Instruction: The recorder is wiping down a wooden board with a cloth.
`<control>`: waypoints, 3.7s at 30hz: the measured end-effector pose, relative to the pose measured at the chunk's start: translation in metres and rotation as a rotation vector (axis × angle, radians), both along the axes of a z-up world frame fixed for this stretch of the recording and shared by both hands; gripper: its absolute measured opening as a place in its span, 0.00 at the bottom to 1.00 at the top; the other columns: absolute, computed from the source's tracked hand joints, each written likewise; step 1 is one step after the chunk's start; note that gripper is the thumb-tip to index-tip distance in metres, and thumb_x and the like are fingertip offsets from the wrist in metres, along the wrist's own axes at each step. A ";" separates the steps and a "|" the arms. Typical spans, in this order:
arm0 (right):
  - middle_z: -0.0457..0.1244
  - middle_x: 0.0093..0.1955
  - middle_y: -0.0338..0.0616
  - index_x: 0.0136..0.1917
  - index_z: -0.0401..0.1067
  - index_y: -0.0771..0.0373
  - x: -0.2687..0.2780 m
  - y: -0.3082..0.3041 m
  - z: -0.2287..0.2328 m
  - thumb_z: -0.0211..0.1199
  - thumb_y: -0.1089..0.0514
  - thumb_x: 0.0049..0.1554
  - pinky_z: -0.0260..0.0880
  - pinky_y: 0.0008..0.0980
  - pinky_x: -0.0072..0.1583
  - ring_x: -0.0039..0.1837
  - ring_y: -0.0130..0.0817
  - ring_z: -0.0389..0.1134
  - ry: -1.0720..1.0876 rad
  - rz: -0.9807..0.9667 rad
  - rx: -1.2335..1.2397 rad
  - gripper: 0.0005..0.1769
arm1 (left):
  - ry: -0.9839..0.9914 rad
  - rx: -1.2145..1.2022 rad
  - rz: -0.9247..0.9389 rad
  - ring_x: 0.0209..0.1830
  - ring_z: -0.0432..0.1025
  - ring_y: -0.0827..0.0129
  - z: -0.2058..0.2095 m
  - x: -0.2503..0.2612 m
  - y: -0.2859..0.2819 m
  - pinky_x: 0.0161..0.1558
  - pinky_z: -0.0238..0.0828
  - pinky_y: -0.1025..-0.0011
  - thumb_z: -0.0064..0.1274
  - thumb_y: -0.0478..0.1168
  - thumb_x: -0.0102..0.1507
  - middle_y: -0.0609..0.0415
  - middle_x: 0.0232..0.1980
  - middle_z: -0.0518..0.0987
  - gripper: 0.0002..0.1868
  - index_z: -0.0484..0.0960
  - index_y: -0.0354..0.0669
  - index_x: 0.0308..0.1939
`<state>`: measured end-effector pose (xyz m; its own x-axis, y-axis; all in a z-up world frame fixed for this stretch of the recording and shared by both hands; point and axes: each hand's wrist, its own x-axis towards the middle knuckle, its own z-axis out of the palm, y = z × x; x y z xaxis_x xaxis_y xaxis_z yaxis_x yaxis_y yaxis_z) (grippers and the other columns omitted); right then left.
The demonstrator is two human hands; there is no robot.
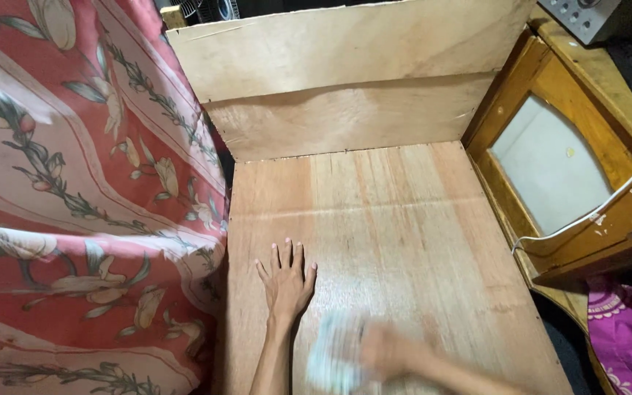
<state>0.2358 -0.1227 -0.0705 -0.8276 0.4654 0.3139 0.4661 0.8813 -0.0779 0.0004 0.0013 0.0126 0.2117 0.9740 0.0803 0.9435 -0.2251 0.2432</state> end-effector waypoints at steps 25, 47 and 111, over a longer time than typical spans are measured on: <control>0.55 0.79 0.49 0.85 0.45 0.52 -0.001 0.058 0.061 0.51 0.33 0.66 0.61 0.48 0.71 0.72 0.46 0.61 -0.282 -0.848 -0.664 0.43 | -0.023 -0.017 -0.011 0.81 0.42 0.44 -0.004 -0.001 -0.003 0.72 0.24 0.29 0.42 0.59 0.66 0.46 0.81 0.54 0.36 0.64 0.49 0.75; 0.53 0.81 0.42 0.79 0.58 0.43 -0.001 0.017 0.071 0.61 0.30 0.57 0.36 0.63 0.76 0.82 0.46 0.48 -0.099 -0.139 -0.348 0.41 | -0.051 0.007 -0.012 0.81 0.42 0.43 -0.004 -0.003 0.000 0.72 0.25 0.28 0.42 0.59 0.67 0.44 0.81 0.54 0.36 0.63 0.48 0.75; 0.62 0.76 0.59 0.76 0.68 0.52 0.027 0.100 0.113 0.58 0.29 0.59 0.67 0.64 0.68 0.72 0.62 0.66 0.697 -0.878 -1.336 0.40 | -0.062 0.066 -0.037 0.82 0.43 0.43 -0.030 -0.007 0.005 0.72 0.25 0.28 0.39 0.58 0.69 0.47 0.81 0.56 0.33 0.66 0.51 0.76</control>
<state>0.2630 -0.0230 0.0423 -0.0976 0.8772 -0.4700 0.2948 -0.4256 -0.8555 -0.0064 0.0066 -0.0172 0.2403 0.9578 0.1577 0.9179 -0.2771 0.2840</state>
